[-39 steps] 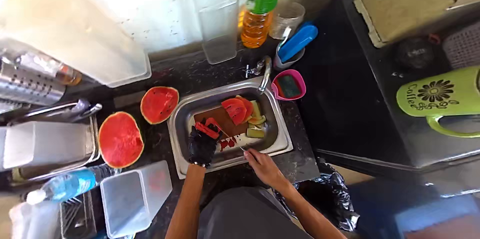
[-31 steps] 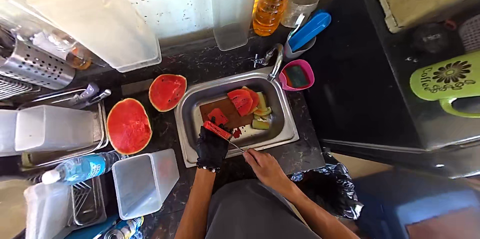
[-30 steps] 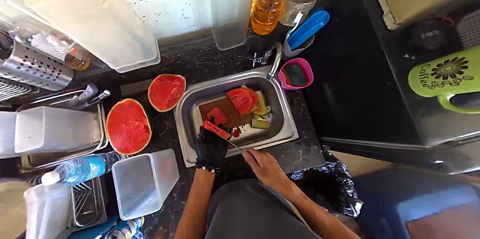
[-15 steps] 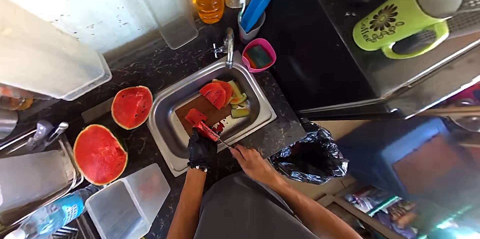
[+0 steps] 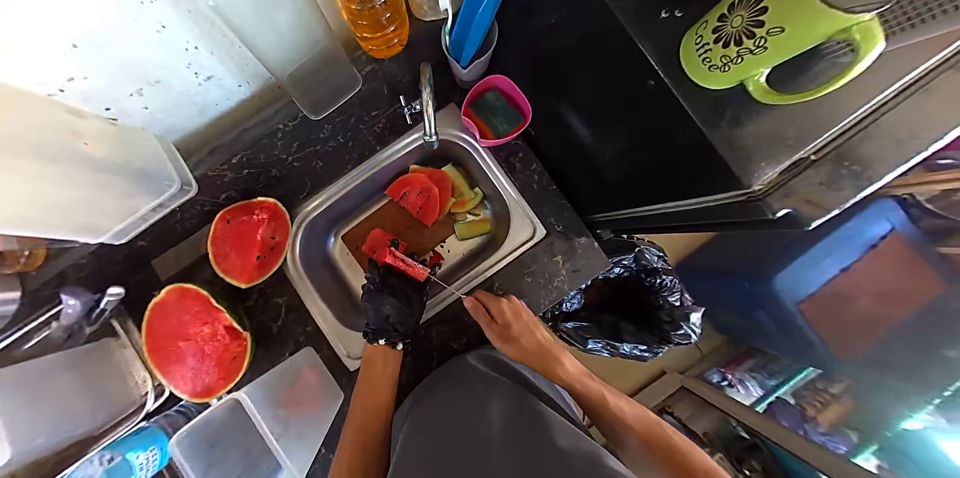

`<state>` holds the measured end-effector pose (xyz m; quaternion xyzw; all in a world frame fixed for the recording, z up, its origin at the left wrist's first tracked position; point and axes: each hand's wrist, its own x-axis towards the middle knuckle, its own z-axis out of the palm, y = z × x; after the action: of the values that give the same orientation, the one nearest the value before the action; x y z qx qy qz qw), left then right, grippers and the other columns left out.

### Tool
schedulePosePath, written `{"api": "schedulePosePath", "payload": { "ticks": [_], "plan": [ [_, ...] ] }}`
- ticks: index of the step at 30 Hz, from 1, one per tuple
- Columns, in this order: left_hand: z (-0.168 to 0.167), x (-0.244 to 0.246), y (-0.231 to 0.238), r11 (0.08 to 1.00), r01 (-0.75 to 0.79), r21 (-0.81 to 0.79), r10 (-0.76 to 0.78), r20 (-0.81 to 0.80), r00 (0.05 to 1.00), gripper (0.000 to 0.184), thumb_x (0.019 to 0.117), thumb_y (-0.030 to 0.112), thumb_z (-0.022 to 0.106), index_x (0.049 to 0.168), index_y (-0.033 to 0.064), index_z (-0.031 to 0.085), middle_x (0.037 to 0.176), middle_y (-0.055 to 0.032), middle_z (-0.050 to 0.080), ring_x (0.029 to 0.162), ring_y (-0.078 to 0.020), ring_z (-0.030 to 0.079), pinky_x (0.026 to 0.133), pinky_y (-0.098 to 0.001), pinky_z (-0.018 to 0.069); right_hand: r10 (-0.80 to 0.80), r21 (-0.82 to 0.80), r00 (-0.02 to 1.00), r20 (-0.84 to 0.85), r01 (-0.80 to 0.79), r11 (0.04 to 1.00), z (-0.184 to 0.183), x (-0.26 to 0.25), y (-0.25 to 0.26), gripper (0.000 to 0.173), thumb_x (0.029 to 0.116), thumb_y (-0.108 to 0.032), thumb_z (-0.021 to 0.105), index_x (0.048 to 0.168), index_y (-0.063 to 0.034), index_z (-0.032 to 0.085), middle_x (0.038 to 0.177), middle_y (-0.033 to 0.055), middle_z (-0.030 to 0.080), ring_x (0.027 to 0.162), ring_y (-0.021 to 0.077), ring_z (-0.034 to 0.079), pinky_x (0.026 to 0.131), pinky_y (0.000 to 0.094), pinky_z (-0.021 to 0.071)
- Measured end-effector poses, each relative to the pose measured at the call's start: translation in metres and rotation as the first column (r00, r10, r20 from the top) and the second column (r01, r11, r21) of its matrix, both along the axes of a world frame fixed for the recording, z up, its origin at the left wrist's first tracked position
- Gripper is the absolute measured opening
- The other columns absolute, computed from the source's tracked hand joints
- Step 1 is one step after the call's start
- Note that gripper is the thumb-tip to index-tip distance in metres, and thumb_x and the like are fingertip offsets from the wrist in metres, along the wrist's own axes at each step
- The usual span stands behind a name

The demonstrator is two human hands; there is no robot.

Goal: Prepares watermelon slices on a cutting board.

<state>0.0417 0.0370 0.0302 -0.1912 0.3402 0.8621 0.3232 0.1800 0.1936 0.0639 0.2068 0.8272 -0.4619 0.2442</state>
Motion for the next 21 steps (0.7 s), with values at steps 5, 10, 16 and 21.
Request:
{"api": "schedulePosePath", "payload": {
  "ticks": [5, 10, 16, 21],
  "plan": [
    [-0.019, 0.002, -0.003, 0.999, -0.044, 0.030, 0.044, -0.014, 0.999, 0.060, 0.1087, 0.053, 0.011, 0.133, 0.0135, 0.049, 0.117, -0.0106, 0.065, 0.108, -0.0266, 0.064, 0.092, -0.0535, 0.0542, -0.003, 0.030, 0.998, 0.066, 0.001, 1.000, -0.002, -0.012, -0.004, 0.058, 0.1094, -0.052, 0.028, 0.101, -0.0084, 0.064, 0.076, 0.0105, 0.061, 0.076, 0.0297, 0.065, 0.069, 0.0521, 0.0509],
    [-0.026, 0.004, 0.000, 0.996, -0.026, -0.085, 0.029, 0.030, 0.999, 0.064, 0.1079, 0.054, 0.007, 0.141, 0.0122, 0.042, 0.125, -0.0146, 0.061, 0.112, -0.0306, 0.062, 0.090, -0.0582, 0.0534, -0.346, -0.355, 0.938, 0.002, 0.324, 0.877, -0.034, -0.015, 0.005, 0.047, 0.1123, -0.039, 0.029, 0.102, -0.0070, 0.062, 0.068, -0.0017, 0.052, 0.053, 0.0104, 0.051, 0.051, 0.0298, 0.0472],
    [-0.011, 0.005, -0.011, 0.973, -0.125, 0.196, 0.099, 0.137, 0.986, 0.076, 0.1006, 0.070, 0.017, 0.141, 0.0143, 0.048, 0.146, -0.0199, 0.053, 0.133, -0.0432, 0.052, 0.106, -0.0647, 0.0451, -0.271, -0.163, 0.962, 0.014, 0.270, 0.949, -0.055, -0.003, 0.030, 0.049, 0.1102, -0.045, 0.033, 0.103, -0.0082, 0.064, 0.072, 0.0029, 0.056, 0.064, 0.0172, 0.057, 0.063, 0.0402, 0.0500],
    [-0.001, 0.003, -0.020, 0.942, -0.136, 0.308, 0.113, 0.093, 0.989, 0.039, 0.1019, 0.031, 0.046, 0.118, -0.0023, 0.060, 0.139, -0.0305, 0.056, 0.126, -0.0461, 0.058, 0.105, -0.0578, 0.0505, -0.212, -0.134, 0.972, -0.097, 0.198, 0.971, -0.025, 0.008, 0.025, 0.047, 0.1097, -0.045, 0.035, 0.101, -0.0095, 0.064, 0.068, 0.0006, 0.053, 0.060, 0.0149, 0.054, 0.059, 0.0382, 0.0471]
  ]
}}
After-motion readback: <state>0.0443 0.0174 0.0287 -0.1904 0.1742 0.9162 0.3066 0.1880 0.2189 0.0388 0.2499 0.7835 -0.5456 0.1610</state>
